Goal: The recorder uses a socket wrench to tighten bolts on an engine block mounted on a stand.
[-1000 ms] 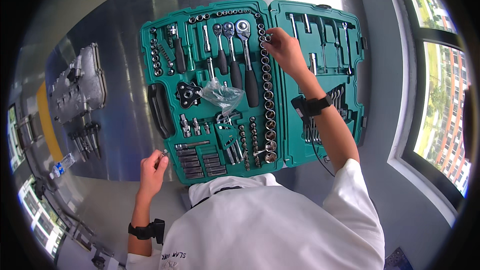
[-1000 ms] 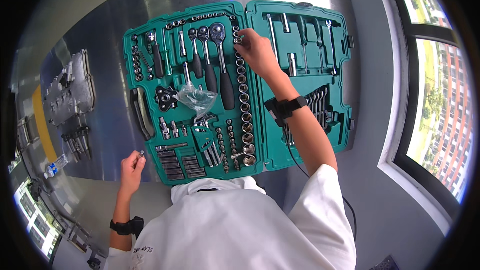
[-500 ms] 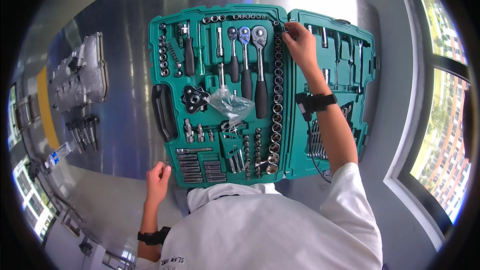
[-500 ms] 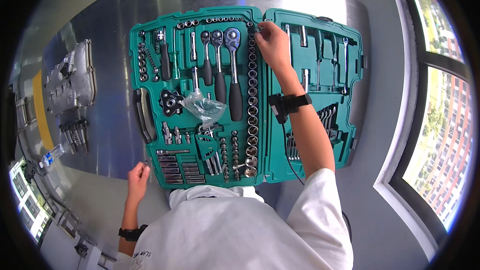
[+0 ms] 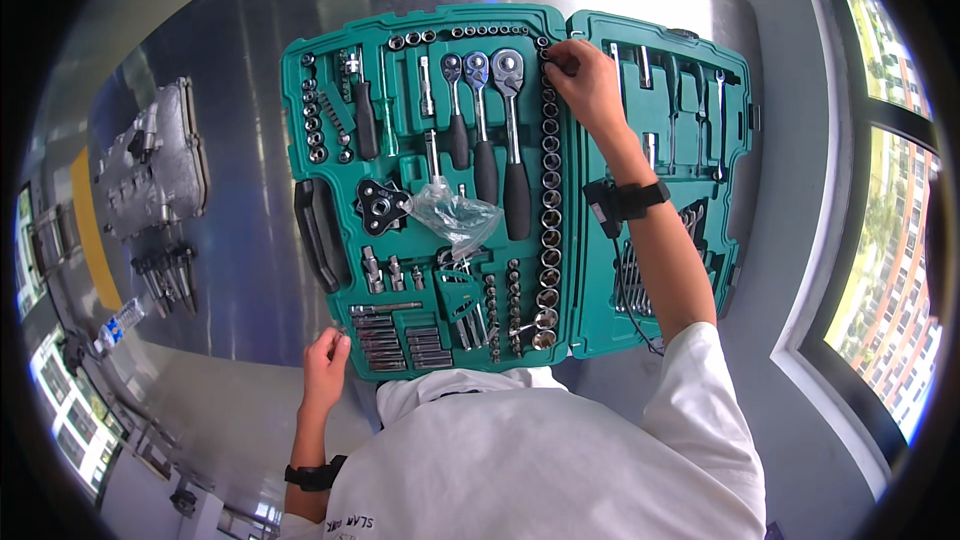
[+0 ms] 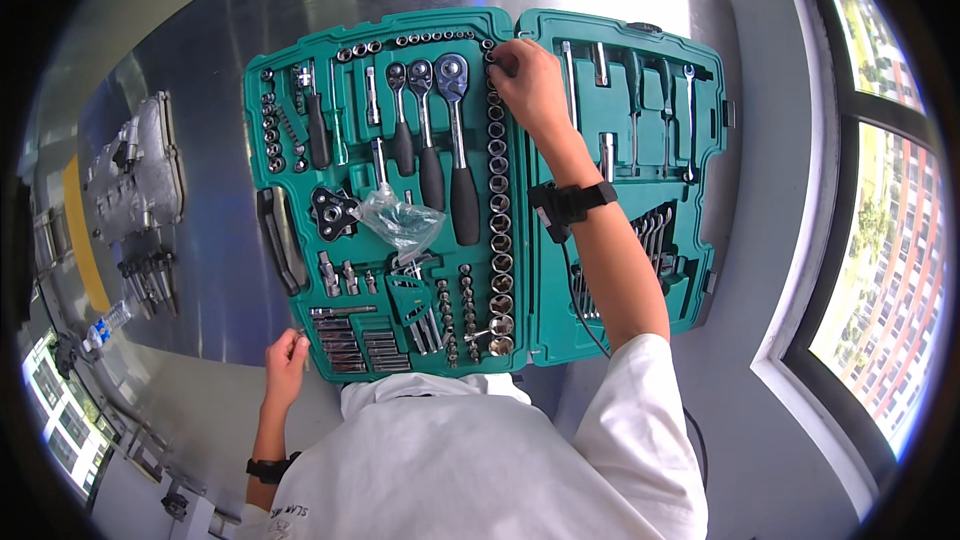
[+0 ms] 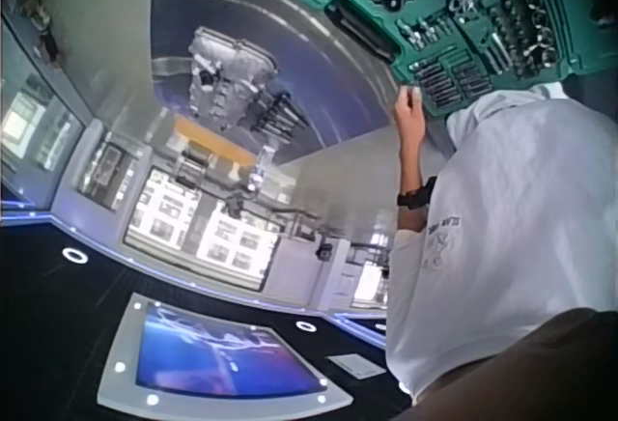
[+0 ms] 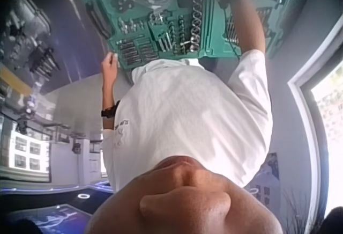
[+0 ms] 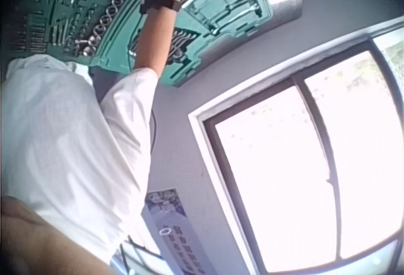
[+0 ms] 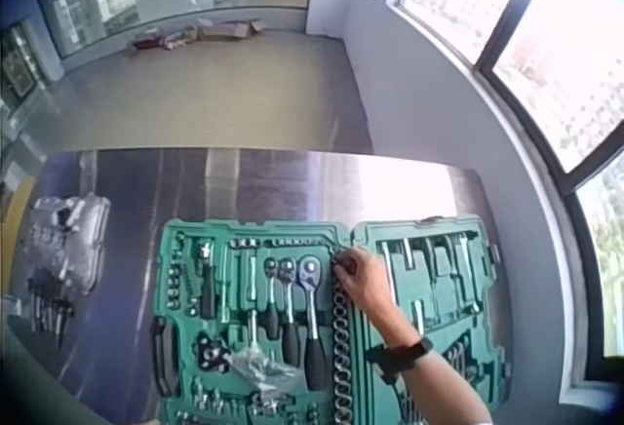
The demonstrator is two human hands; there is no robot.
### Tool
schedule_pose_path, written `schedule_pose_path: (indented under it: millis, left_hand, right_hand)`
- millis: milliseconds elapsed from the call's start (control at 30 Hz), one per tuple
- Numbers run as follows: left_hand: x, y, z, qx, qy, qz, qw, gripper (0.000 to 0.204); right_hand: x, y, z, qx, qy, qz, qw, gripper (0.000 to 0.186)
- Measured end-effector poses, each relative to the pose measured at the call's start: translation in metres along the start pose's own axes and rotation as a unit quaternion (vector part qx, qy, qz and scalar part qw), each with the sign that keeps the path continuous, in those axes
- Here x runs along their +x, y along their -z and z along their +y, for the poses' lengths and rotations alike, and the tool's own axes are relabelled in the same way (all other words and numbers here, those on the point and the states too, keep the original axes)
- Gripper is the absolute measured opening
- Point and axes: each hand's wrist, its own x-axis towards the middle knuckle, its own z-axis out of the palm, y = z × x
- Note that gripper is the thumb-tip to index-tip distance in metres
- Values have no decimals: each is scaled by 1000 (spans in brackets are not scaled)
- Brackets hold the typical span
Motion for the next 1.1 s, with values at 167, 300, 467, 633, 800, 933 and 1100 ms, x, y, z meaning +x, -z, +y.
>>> schedule_pose_path:
  millis: [167, 300, 467, 633, 800, 933, 1100]
  left_hand:
    - [3, -2, -3, -6, 11, -9, 1000, 25]
    - [7, -9, 2, 18, 18, -37, 999, 24]
    - [13, -14, 11, 44, -15, -65, 997, 23]
    - [13, -18, 7, 77, -14, -58, 995, 21]
    - [13, -19, 9, 52, -27, -43, 997, 20]
    - [-12, -14, 6, 6, 7, 19, 1000, 20]
    - [-55, -32, -34, -41, -63, 141, 987, 26]
  right_hand:
    - [-2, 1, 6, 57, -49, 17, 997, 28]
    - [-1, 3, 7, 47, -65, 7, 997, 28]
    - [-5, -1, 8, 57, -33, 34, 997, 31]
    - [-3, -1, 1, 29, -75, 30, 996, 30]
    - [9, -4, -10, -122, -57, 31, 990, 17]
    - [28, -23, -32, -220, -29, -17, 975, 15]
    - [49, -13, 25, -294, 164, -97, 937, 25]
